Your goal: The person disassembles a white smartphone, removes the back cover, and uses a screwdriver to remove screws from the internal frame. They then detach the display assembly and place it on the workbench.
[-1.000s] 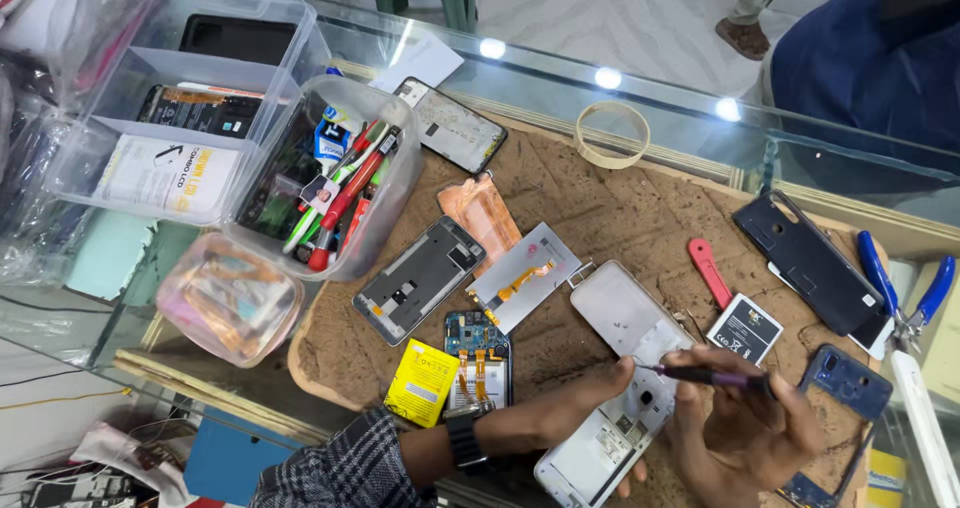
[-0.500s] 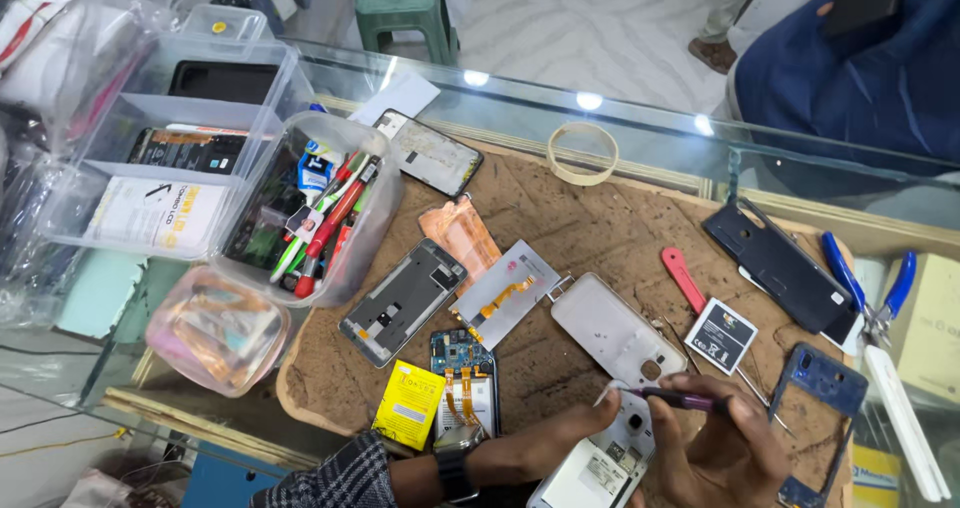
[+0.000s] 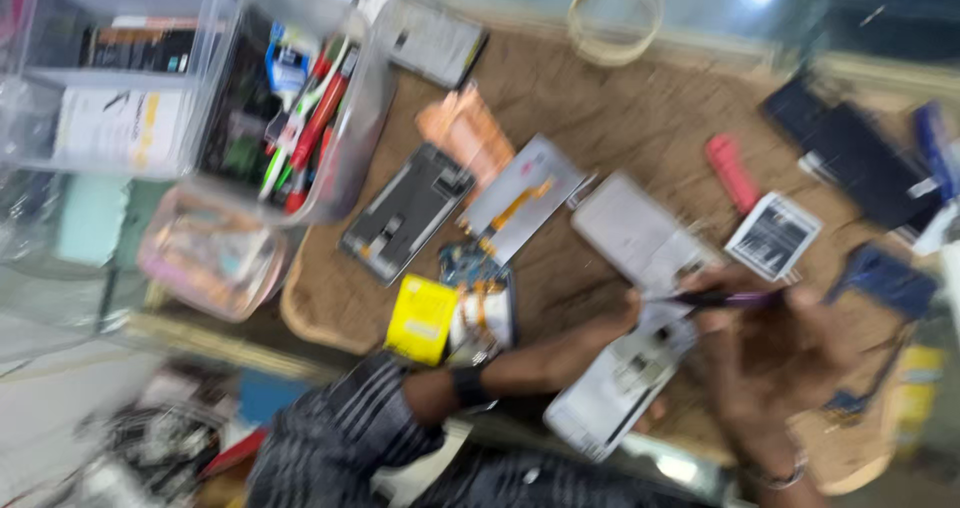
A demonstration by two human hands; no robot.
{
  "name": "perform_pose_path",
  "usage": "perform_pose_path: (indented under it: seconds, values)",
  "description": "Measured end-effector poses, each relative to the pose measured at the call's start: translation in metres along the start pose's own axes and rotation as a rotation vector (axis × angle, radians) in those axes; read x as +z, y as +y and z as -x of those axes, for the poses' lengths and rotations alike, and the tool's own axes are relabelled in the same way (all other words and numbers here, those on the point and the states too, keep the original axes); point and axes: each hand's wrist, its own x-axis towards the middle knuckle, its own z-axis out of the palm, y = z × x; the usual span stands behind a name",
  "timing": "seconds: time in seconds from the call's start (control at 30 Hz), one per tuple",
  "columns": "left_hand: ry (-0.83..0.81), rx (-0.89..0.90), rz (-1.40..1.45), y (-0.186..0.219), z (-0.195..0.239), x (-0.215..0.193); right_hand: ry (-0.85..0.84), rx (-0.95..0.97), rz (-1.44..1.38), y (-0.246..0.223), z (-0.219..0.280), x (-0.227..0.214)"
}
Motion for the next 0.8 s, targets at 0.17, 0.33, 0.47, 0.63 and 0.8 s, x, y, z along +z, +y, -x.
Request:
perform_pose_path:
  seconds: [0.17, 0.33, 0.47, 0.63, 0.8]
  values:
    - [0.057, -0.036, -0.074, 0.003, 0.002, -0.006, -0.046, 0.093, 0.136, 0.014, 0.015, -0.008]
    - [0.089, -0.071, -0.228, 0.017, 0.004, 0.0, -0.066, 0.039, 0.036, 0.015, -0.007, -0.007]
    - [0.082, -0.012, -0.212, 0.015, 0.0, 0.002, -0.188, 0.061, 0.103, 0.004, -0.007, -0.013]
    - [0.04, -0.02, -0.177, 0.013, -0.002, -0.002, -0.204, 0.034, 0.041, 0.009, -0.003, -0.015]
    - [0.046, -0.036, -0.081, 0.012, 0.0, -0.002, -0.196, 0.015, 0.102, 0.011, -0.001, -0.016]
